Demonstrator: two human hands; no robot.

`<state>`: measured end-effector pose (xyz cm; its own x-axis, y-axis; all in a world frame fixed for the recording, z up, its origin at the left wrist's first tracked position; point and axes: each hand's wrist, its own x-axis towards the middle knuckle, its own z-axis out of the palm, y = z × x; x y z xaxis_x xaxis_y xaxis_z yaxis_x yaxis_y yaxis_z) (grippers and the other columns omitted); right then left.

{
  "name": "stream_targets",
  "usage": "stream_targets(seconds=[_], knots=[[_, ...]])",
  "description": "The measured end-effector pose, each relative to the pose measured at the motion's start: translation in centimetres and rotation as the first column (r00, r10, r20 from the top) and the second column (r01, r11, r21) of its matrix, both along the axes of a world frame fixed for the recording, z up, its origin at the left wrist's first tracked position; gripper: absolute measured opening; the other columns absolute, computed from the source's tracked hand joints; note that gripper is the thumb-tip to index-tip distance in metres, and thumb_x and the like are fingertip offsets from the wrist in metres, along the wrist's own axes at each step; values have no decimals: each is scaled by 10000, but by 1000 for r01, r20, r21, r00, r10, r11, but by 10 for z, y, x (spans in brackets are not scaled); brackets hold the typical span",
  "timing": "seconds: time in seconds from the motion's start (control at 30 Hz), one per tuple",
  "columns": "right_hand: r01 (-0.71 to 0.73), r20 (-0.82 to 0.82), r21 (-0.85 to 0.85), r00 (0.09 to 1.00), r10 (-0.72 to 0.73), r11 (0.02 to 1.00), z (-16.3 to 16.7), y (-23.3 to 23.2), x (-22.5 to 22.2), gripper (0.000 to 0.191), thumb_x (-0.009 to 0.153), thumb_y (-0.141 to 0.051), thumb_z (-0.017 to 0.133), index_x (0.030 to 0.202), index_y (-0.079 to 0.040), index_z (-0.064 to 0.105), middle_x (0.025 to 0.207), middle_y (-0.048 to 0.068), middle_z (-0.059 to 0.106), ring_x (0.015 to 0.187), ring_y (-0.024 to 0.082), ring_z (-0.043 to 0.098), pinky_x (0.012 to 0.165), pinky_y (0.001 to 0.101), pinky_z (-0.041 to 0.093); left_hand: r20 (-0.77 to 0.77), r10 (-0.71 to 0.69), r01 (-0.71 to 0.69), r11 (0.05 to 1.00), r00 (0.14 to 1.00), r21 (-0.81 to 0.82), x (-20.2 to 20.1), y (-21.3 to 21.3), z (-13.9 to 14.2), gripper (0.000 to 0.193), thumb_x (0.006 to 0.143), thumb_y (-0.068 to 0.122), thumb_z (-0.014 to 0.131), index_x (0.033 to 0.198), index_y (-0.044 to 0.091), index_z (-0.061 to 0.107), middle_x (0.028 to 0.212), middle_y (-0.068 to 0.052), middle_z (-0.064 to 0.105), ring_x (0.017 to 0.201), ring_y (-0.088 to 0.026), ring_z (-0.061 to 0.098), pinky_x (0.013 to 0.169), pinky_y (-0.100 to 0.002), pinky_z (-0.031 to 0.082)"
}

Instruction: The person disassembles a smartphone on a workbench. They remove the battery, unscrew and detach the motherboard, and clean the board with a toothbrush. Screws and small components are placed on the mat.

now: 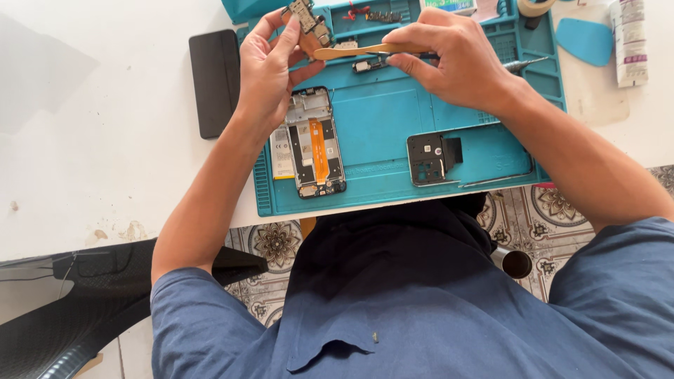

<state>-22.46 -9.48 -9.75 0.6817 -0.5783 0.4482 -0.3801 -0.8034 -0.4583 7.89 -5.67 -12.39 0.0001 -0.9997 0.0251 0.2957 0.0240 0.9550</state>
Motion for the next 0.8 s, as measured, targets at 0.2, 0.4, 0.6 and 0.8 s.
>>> stream_targets(seconds=[0.2,0.4,0.6,0.8], knots=[[-22,1,-44,1000,22,999,1,4,3,241,1068,-195,809,1262,-64,751,936,63,611,797,192,581,701,342,464,1,-93,93,996,996,11,-10,5,0,319,1081,228,594,1353,81,517,1130,-98,748,1043,-197,774,804,-368,685],[26,21,-43,999,-25,999,1,-1,0,220,1061,-159,801,1243,-44,757,936,92,656,826,206,627,727,336,493,-1,-104,104,995,995,4,-9,3,0,311,1082,225,586,1347,75,519,1133,-95,751,997,-187,780,748,-355,702],[35,125,-77,992,-25,996,-2,-6,-7,157,1107,-114,756,1226,-19,717,1066,113,737,929,217,734,872,335,570,-17,-34,34,999,999,3,-1,-2,-2,299,1088,238,590,1326,66,536,1122,-94,751,986,-175,773,751,-343,698],[235,-7,-196,971,-241,952,-10,-9,-12,204,1058,-185,788,1192,-41,733,996,119,764,872,289,697,807,425,526,1,24,-24,1000,1000,-12,2,-1,-2,270,1086,210,596,1311,70,543,1133,-90,754,1003,-168,770,807,-344,706]])
